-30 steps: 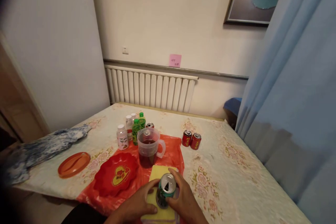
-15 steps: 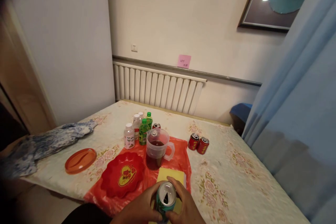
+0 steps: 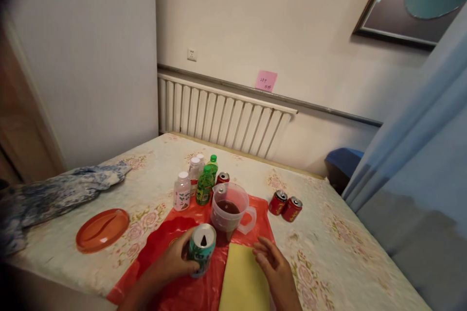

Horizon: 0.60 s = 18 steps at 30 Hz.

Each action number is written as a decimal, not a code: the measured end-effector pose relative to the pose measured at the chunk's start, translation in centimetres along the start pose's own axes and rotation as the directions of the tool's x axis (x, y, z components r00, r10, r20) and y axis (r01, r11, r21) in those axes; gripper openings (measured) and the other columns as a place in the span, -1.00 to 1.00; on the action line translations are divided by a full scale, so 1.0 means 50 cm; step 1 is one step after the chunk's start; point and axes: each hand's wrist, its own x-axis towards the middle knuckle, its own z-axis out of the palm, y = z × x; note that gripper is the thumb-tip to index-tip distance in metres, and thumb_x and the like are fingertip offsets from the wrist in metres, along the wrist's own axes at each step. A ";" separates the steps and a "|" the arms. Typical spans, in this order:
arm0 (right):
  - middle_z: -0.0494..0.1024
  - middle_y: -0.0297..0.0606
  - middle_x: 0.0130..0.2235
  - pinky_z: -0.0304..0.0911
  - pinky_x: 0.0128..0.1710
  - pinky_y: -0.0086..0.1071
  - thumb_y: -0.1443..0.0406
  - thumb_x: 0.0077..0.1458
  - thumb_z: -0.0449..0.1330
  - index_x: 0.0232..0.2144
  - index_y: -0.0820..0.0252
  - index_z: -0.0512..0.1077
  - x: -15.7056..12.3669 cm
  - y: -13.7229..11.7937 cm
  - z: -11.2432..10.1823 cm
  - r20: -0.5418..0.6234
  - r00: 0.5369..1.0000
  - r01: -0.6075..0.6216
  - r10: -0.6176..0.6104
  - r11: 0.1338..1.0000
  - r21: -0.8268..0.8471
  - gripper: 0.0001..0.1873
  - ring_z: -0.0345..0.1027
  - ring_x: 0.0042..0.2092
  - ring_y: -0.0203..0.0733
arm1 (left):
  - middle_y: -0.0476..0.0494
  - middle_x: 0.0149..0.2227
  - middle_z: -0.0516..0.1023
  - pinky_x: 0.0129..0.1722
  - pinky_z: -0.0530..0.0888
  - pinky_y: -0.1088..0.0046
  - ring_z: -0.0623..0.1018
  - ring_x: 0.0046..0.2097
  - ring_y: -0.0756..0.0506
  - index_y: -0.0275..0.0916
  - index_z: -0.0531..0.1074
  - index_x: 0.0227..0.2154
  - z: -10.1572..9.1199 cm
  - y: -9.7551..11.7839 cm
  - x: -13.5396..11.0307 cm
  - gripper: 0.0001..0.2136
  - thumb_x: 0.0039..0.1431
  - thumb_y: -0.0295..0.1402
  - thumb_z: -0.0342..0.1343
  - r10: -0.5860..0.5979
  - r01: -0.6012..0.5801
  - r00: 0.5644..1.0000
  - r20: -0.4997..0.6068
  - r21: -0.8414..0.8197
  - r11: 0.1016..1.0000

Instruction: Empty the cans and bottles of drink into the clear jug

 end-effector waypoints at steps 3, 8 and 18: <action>0.64 -0.10 -0.09 0.39 0.01 -0.09 -0.12 -0.04 0.28 -0.11 0.16 0.55 0.019 -0.004 0.014 -0.087 0.996 -0.029 0.026 0.999 -0.031 -0.41 0.53 -0.08 0.10 | -0.06 0.13 0.50 0.19 0.33 0.21 0.44 0.16 -0.25 -0.11 0.28 0.16 -0.057 0.000 0.031 -0.26 -0.23 -0.50 0.17 0.043 -0.042 0.999 -0.029 0.021 0.999; 0.63 -0.13 -0.07 0.36 0.05 -0.14 -0.12 0.01 0.24 -0.08 0.15 0.53 0.061 0.003 0.042 -0.143 0.990 0.013 -0.015 1.000 -0.012 -0.41 0.49 -0.01 0.07 | -0.11 0.17 0.46 0.23 0.28 0.26 0.40 0.22 -0.24 -0.16 0.26 0.18 -0.109 -0.030 0.059 -0.25 -0.21 -0.48 0.19 0.074 -0.078 0.989 -0.131 -0.031 0.996; 0.57 -0.24 -0.36 0.33 -0.25 -0.30 -0.16 0.10 0.11 -0.43 0.17 0.49 0.170 0.027 0.092 -0.121 0.968 0.213 -0.218 0.976 -0.053 -0.47 0.40 -0.30 -0.10 | -0.17 0.13 0.49 0.21 0.30 0.25 0.42 0.17 -0.26 -0.23 0.29 0.13 -0.145 -0.072 0.081 -0.29 -0.23 -0.49 0.20 0.079 -0.086 0.979 -0.188 -0.026 0.996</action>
